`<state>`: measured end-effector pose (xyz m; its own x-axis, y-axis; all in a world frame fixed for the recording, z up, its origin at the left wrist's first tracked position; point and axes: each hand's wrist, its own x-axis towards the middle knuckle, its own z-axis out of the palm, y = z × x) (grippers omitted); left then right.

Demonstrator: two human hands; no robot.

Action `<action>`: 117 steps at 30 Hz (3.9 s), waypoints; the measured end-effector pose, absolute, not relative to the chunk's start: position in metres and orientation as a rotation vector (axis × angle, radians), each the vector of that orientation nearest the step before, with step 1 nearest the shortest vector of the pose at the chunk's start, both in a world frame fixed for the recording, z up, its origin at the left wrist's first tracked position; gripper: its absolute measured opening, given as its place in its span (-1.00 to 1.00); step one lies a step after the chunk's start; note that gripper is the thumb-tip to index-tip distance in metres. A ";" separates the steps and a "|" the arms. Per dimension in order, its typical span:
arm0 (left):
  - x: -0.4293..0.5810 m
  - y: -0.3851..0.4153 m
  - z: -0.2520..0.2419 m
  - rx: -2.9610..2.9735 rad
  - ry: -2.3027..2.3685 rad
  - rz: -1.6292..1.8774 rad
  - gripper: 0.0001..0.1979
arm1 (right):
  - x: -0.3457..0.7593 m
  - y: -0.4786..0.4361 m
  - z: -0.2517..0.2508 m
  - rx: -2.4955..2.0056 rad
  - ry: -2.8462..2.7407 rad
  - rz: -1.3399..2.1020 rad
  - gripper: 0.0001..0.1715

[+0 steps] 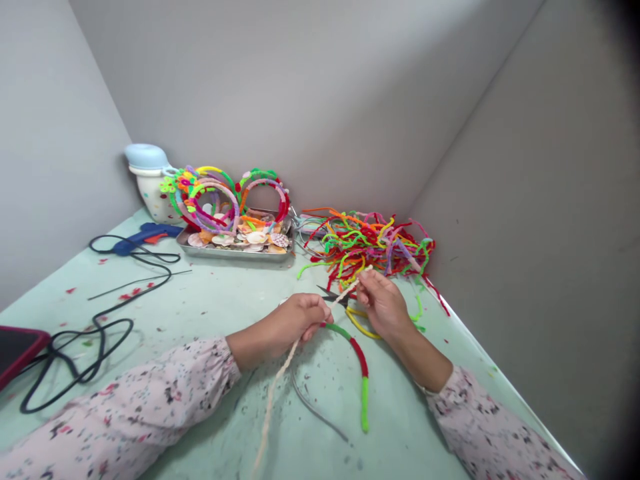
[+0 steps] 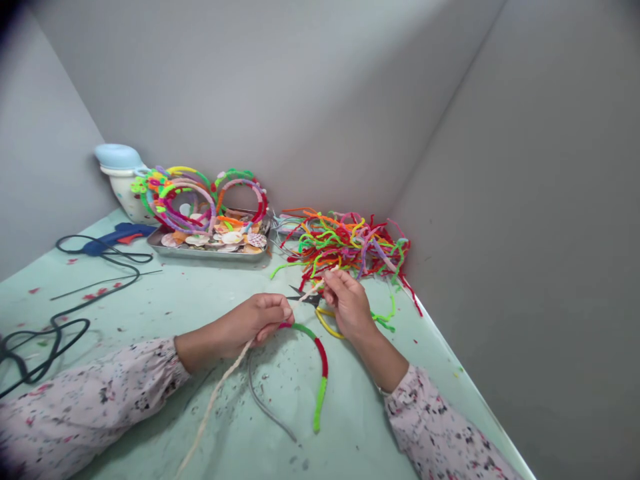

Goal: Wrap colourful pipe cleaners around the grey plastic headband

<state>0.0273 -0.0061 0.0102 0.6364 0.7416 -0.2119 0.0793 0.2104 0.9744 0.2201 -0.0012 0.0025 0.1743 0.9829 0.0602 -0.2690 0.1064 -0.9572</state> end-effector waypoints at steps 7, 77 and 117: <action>0.030 -0.016 0.022 1.755 0.971 0.502 -0.77 | 0.217 -0.002 0.003 -1.158 -1.020 0.898 -0.65; 0.023 -0.007 0.015 0.949 0.515 0.456 -0.86 | 0.236 0.006 0.004 -0.724 -0.765 1.420 -0.74; 0.030 -0.012 0.019 1.337 0.756 0.518 -0.84 | 0.230 0.007 0.005 -1.065 -0.725 0.978 -0.78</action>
<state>0.0303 -0.0120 0.0187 0.6644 0.7230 -0.1892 0.0854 0.1781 0.9803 0.2301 0.0070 0.0054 0.4071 0.9129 0.0313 -0.2948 0.1637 -0.9414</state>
